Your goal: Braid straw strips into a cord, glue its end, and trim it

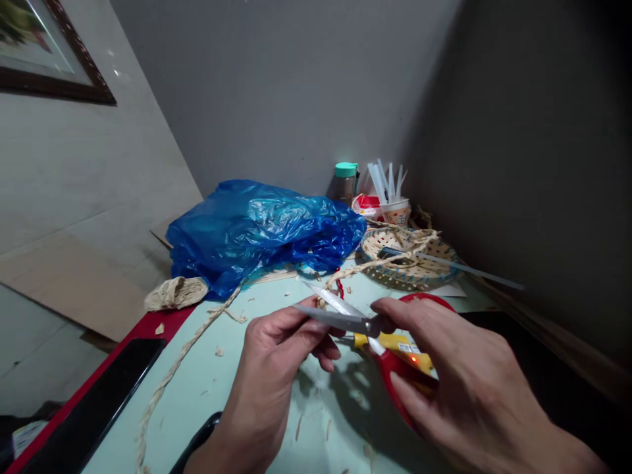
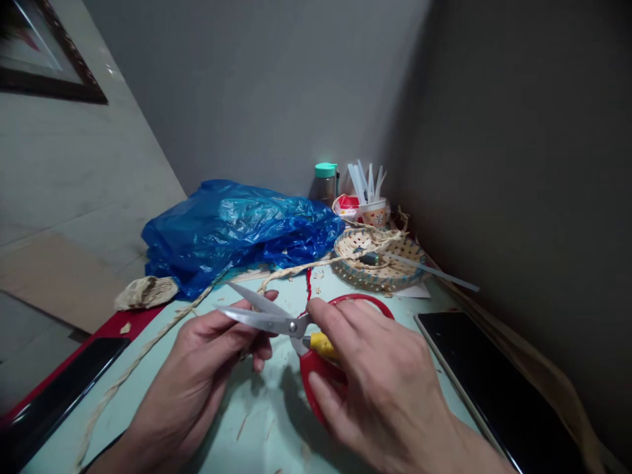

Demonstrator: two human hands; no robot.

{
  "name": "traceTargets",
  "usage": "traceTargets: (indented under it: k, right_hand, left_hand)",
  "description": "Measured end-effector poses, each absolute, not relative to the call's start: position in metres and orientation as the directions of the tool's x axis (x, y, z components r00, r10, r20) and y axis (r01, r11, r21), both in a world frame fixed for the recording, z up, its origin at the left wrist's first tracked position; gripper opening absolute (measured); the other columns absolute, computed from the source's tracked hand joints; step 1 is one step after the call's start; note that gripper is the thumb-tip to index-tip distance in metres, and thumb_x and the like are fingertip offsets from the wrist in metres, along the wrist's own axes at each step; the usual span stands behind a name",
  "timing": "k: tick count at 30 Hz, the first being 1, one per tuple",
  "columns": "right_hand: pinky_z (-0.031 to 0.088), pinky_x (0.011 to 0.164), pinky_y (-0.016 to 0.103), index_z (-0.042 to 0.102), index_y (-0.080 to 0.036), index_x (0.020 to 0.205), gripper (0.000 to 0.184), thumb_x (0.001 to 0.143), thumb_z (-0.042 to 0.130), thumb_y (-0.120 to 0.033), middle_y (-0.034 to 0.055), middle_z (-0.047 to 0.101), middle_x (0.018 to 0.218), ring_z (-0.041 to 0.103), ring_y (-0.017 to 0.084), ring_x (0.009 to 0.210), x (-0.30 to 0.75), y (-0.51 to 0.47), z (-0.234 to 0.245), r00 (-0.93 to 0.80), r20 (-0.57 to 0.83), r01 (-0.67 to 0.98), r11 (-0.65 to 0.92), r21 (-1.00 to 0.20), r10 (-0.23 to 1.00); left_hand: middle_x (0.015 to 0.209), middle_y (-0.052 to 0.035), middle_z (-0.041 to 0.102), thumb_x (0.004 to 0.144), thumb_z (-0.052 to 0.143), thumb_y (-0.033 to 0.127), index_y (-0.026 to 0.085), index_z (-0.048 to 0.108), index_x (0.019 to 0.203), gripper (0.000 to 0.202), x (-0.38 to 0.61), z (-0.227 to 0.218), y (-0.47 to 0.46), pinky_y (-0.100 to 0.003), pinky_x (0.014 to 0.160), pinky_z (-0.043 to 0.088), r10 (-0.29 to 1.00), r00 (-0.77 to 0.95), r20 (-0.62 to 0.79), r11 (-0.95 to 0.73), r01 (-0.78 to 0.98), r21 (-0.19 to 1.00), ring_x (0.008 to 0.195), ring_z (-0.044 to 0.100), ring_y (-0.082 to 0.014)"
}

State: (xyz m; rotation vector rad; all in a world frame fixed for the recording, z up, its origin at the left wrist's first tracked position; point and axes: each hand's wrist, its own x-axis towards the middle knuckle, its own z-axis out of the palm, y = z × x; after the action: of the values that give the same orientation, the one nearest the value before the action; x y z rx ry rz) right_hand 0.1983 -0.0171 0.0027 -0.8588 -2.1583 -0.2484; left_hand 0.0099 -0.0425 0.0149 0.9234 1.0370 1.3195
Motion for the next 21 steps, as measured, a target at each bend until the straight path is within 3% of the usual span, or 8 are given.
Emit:
traceTargets:
  k: [3,6,9,13,17,21]
  right_hand:
    - [0.049,0.055,0.036,0.053,-0.014,0.113,0.034,0.080,0.051,-0.020,0.0119,0.067,0.085,0.062,0.026,0.071,0.1959,-0.0170,0.0021,-0.502,0.727,0.710,0.704,0.036,0.469]
    - [0.047,0.060,0.037,0.054,-0.011,0.118,0.038,0.081,0.054,-0.022,0.0125,0.066,0.087,0.060,0.026,0.073,0.1968,-0.0167,0.0000,-0.519,0.728,0.746,0.654,0.129,0.448]
    - [0.045,0.063,0.037,0.054,-0.009,0.121,0.039,0.083,0.055,-0.020,0.0120,0.065,0.087,0.058,0.025,0.075,0.2000,-0.0165,-0.0004,-0.519,0.737,0.769,0.612,0.182,0.432]
    - [0.046,0.070,0.038,0.054,-0.009,0.121,0.039,0.083,0.056,-0.020,0.0118,0.064,0.090,0.058,0.026,0.080,0.2035,-0.0152,0.0010,-0.512,0.744,0.786,0.583,0.205,0.429]
    - [0.048,0.070,0.038,0.054,-0.011,0.121,0.040,0.083,0.055,-0.021,0.0115,0.065,0.091,0.059,0.026,0.081,0.2032,-0.0139,-0.0010,-0.491,0.745,0.783,0.604,0.149,0.453]
    - [0.051,0.069,0.034,0.052,-0.011,0.125,0.043,0.083,0.052,-0.020,0.0119,0.066,0.097,0.063,0.024,0.083,0.2047,-0.0089,-0.0008,-0.360,0.747,0.745,0.654,-0.132,0.559]
  left_hand:
    - [0.081,-0.0013,0.073,0.080,0.070,0.017,0.019,0.078,0.083,0.009,0.0110,0.0152,-0.0426,-0.017,0.057,0.049,0.998,-0.035,-0.043,0.031,-0.301,0.953,0.060,0.060,-0.0080]
    - [0.073,-0.0015,0.073,0.081,0.070,0.019,0.018,0.078,0.082,0.008,0.0125,0.0158,-0.0440,-0.017,0.060,0.049,0.999,-0.024,-0.045,0.038,-0.256,0.966,0.060,0.061,-0.0086]
    - [0.066,-0.0016,0.071,0.082,0.070,0.021,0.017,0.078,0.080,0.009,0.0149,0.0158,-0.0460,-0.018,0.061,0.047,0.997,0.003,-0.075,0.074,-0.235,0.969,0.059,0.059,-0.0088]
    - [0.070,-0.0023,0.070,0.083,0.068,0.021,0.017,0.079,0.086,0.012,0.0173,0.0147,-0.0463,-0.019,0.065,0.047,0.993,0.039,-0.115,0.122,-0.334,0.935,0.063,0.058,-0.0088]
    - [0.076,-0.0026,0.070,0.078,0.072,0.016,0.014,0.079,0.087,0.011,0.0157,0.0137,-0.0433,-0.017,0.070,0.047,0.982,0.075,-0.172,0.187,-0.480,0.857,0.069,0.058,-0.0079]
    - [0.082,-0.0037,0.075,0.073,0.076,0.012,0.016,0.080,0.087,0.015,0.0137,0.0130,-0.0426,-0.016,0.072,0.048,0.969,0.089,-0.232,0.242,-0.552,0.798,0.071,0.060,-0.0077]
